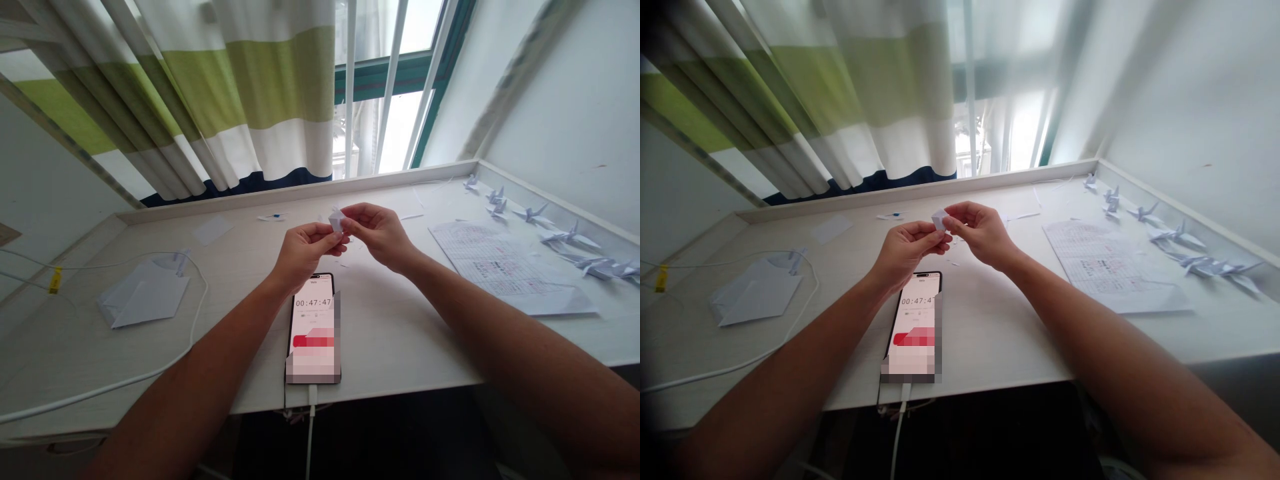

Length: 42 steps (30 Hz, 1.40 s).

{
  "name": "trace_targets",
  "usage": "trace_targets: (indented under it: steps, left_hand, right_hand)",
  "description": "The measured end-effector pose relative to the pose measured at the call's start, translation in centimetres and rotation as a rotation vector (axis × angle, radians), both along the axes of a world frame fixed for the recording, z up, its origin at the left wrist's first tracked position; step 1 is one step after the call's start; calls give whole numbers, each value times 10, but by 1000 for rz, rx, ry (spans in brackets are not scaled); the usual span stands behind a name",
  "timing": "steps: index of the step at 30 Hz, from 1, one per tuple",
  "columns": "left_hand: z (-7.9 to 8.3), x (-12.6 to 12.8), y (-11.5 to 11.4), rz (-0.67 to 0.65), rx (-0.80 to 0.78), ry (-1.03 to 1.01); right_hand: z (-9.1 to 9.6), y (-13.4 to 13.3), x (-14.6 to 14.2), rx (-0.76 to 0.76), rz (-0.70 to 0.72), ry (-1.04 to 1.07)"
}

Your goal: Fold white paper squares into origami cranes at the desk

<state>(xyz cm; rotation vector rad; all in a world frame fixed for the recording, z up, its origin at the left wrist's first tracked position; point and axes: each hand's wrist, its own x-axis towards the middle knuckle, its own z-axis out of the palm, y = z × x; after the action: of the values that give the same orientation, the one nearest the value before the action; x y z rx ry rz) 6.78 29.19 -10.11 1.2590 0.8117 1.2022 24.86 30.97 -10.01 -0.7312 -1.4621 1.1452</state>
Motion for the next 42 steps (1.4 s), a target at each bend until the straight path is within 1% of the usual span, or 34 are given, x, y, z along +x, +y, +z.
trace_targets:
  steps: [3,5,11,18,25,34,38,42]
  left_hand:
    - [0,0,1,-15,-15,-31]
    - [1,1,1,-18,-17,-41]
    - [1,2,-1,-19,-13,-15]
    - [-2,1,-1,-30,21,16]
    - [0,2,-3,-43,50,5]
    - [3,3,-3,-75,-10,-77]
    - [1,4,-3,-86,-3,-82]
    - [-1,3,-2,-89,13,-76]
  right_hand:
    - [-1,0,0,-8,104,-32]
    - [-2,-1,-1,0,123,-23]
    - [-1,-5,-4,-24,26,7]
    - [1,-6,-5,-49,0,38]
    - [3,-7,-4,-52,17,70]
    - [-1,-7,-6,-60,100,150]
    - [-2,-8,-9,-68,76,172]
    - [-3,-8,-12,-118,35,217]
